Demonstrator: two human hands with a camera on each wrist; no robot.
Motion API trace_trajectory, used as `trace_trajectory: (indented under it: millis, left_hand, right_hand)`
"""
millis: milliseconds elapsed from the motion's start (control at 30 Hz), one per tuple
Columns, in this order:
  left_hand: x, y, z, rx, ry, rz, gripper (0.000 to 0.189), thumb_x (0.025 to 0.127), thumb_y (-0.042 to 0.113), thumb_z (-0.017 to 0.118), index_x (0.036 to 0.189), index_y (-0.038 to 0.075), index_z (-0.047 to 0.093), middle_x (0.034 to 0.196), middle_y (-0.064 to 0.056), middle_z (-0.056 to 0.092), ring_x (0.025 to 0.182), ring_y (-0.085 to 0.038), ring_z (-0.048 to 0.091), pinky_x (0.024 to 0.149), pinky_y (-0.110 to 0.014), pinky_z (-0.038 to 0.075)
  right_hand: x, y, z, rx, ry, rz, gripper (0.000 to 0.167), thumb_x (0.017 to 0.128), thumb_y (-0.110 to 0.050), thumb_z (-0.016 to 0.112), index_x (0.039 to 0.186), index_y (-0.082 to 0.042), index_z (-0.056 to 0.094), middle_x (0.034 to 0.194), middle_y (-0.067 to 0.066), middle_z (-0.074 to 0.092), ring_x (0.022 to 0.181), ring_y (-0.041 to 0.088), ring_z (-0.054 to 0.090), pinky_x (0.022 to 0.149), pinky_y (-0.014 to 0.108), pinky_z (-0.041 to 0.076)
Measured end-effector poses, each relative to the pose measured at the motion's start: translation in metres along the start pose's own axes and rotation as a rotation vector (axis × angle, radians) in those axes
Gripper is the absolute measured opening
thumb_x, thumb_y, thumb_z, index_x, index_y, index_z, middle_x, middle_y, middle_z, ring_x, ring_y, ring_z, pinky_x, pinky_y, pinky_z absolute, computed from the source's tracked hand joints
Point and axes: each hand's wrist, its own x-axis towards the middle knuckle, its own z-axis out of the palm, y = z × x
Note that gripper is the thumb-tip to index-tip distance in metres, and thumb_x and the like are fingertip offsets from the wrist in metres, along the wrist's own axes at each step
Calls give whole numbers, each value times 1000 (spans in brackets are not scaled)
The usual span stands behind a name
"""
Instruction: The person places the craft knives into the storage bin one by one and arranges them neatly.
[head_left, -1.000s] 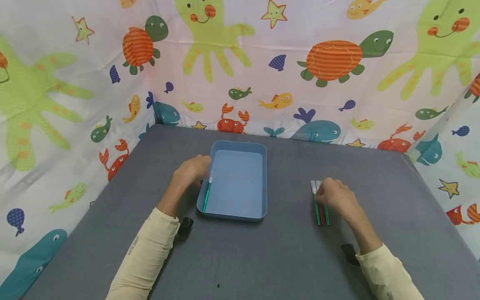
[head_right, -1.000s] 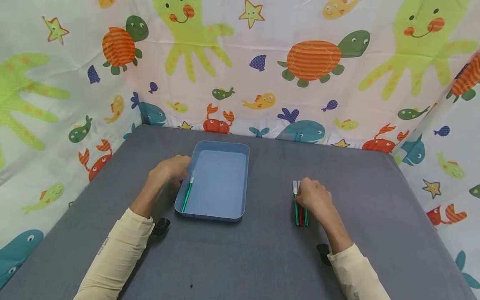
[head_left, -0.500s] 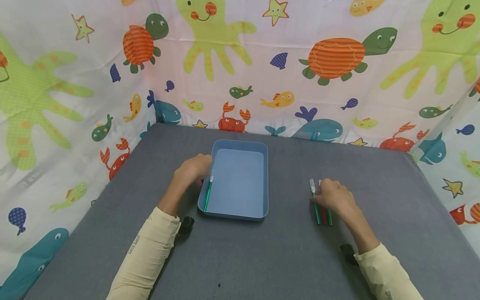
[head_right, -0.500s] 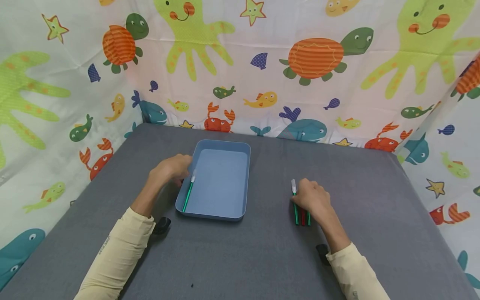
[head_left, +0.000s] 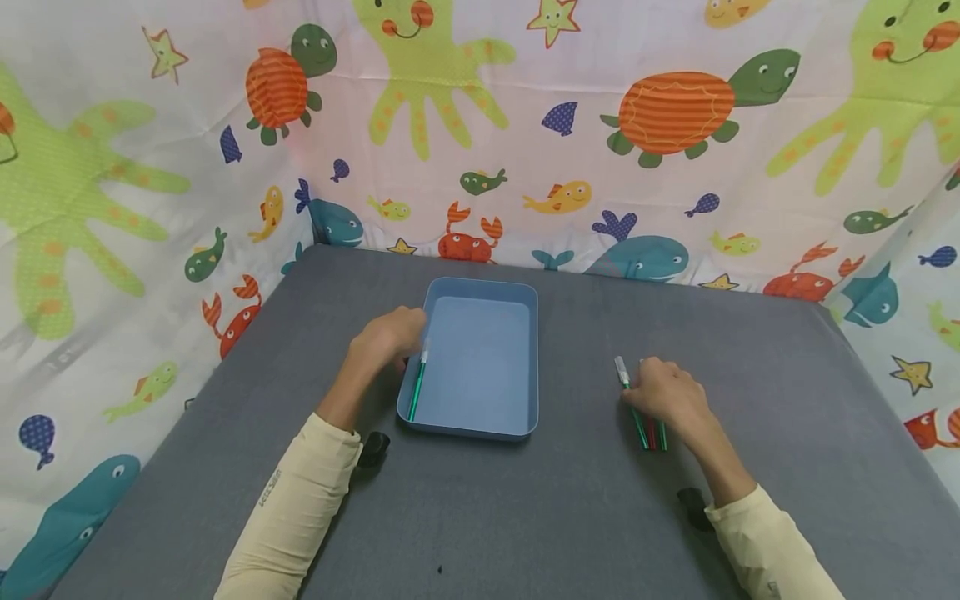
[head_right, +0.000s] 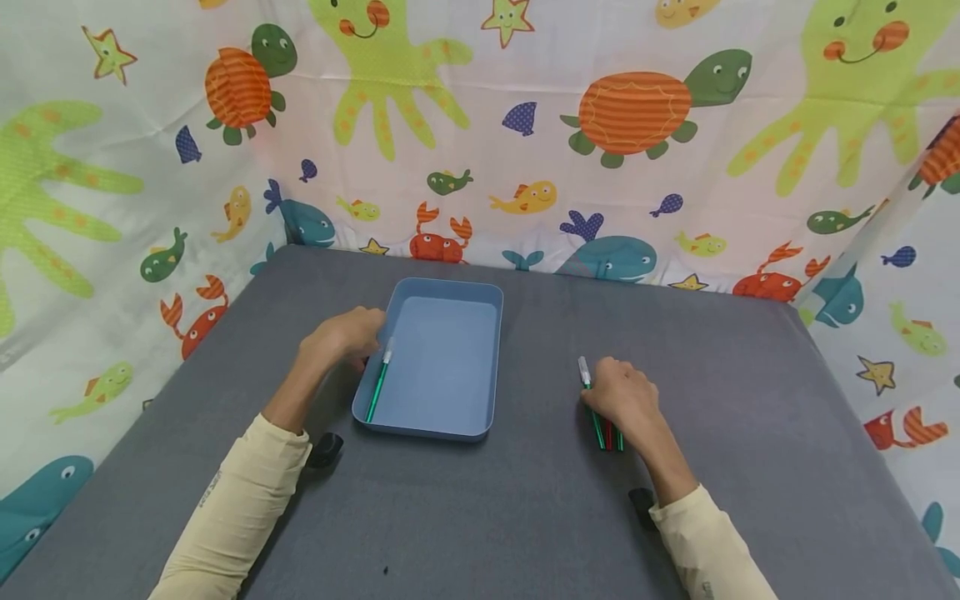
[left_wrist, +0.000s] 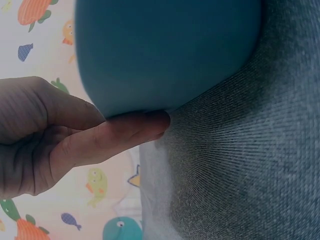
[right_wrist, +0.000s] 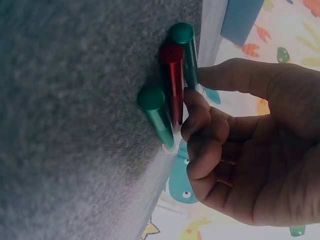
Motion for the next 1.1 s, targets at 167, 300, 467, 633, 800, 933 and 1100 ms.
trace_trajectory:
  millis: [167,300,467,633,800,933,1100]
  left_hand:
    - [-1,-1,1,8,4,1,30,105,4,57,134,-2,57,115,-18,66,87,-23,71,70,-32,61]
    - [-1,-1,0,10,7,7,29,105,4,56,133,-2,58,115,-18,66,88,-24,70,67,-30,59]
    - [-2,-1,-1,6,4,8,31,105,4,56,135,-2,57,117,-18,65,89,-24,70,69,-31,60]
    - [-1,-1,-1,2,-2,1,33,105,5,57,137,-2,55,118,-18,64,91,-25,69,74,-33,62]
    - [0,-1,0,5,-1,-1,34,105,5,57,138,-2,54,117,-18,64,92,-25,69,73,-33,62]
    - [0,0,0,10,-5,-1,33,104,3,57,137,-3,55,117,-18,64,91,-25,69,71,-32,61]
    - [-1,2,-1,18,1,-2,32,104,3,58,135,-3,56,117,-18,65,89,-24,70,67,-29,58]
  right_hand:
    - [-1,-2,-1,25,31,-16,47,93,-22,65,55,-20,38,55,-8,30,54,10,32,50,29,29]
    - [-4,-7,-4,64,62,-45,50,95,-23,65,53,-20,37,54,-9,26,52,8,27,48,26,24]
    - [-7,-19,-12,99,76,-85,53,96,-26,66,53,-21,36,56,-9,22,54,8,20,49,25,18]
    - [-9,-30,-17,134,71,-124,49,93,-25,65,55,-21,36,57,-9,22,55,9,19,50,26,17]
    - [-10,-44,-22,164,51,-165,44,92,-23,65,56,-18,40,58,-7,23,55,10,21,52,27,20]
    - [-7,-59,-24,177,43,-189,39,93,-22,65,58,-15,48,58,-6,28,57,11,28,53,28,24]
    - [-2,-77,-24,210,24,-233,39,93,-20,64,58,-15,48,59,-6,28,57,11,27,54,27,21]
